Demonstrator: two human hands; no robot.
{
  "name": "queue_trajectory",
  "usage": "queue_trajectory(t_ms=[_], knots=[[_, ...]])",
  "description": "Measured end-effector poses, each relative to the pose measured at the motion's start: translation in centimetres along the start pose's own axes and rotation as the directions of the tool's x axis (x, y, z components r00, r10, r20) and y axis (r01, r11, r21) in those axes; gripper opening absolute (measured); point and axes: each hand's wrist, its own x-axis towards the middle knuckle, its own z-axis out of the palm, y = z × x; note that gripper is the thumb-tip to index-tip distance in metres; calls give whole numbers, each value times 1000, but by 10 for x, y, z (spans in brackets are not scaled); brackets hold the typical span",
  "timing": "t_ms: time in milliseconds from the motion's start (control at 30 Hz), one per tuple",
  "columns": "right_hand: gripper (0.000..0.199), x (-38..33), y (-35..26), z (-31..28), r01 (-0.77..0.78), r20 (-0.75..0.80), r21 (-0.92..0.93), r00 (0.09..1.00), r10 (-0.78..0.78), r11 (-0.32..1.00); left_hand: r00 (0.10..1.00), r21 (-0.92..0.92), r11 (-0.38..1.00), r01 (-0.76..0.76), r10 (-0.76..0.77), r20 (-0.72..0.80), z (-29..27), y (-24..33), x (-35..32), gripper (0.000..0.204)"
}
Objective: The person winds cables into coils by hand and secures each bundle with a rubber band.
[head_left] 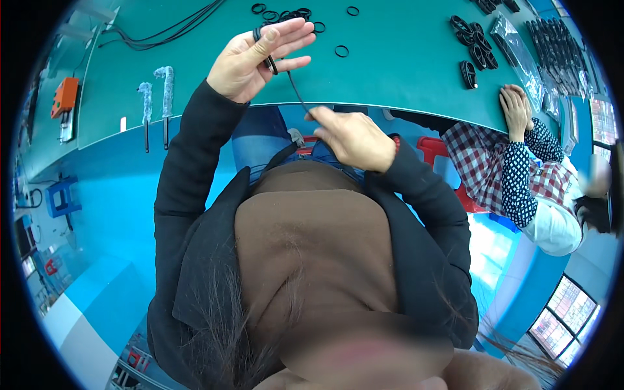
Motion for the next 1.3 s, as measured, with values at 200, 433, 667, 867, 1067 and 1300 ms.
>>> queue_trajectory(t_ms=[200,433,667,867,1067,1300], knots=[[14,21,-21,-42,248,-10,-175,967,-253,953,998,84,996,35,-39,49,11,-13,-2,59],[7,23,-23,-36,230,4,-242,972,-236,943,992,-32,999,-21,17,-127,5,-9,-4,60],[7,57,20,-65,175,-275,1,947,-168,985,943,-3,971,240,-232,238,38,-24,-20,55],[17,40,43,-26,18,-266,330,961,75,944,952,-95,953,289,-275,136,37,6,-20,58],[15,-17,2,-4,-43,-87,157,995,57,987,997,-78,997,-13,19,78,29,4,9,63],[24,-20,4,-75,87,-69,-69,993,-91,994,956,378,914,145,-228,185,62,-35,29,65]])
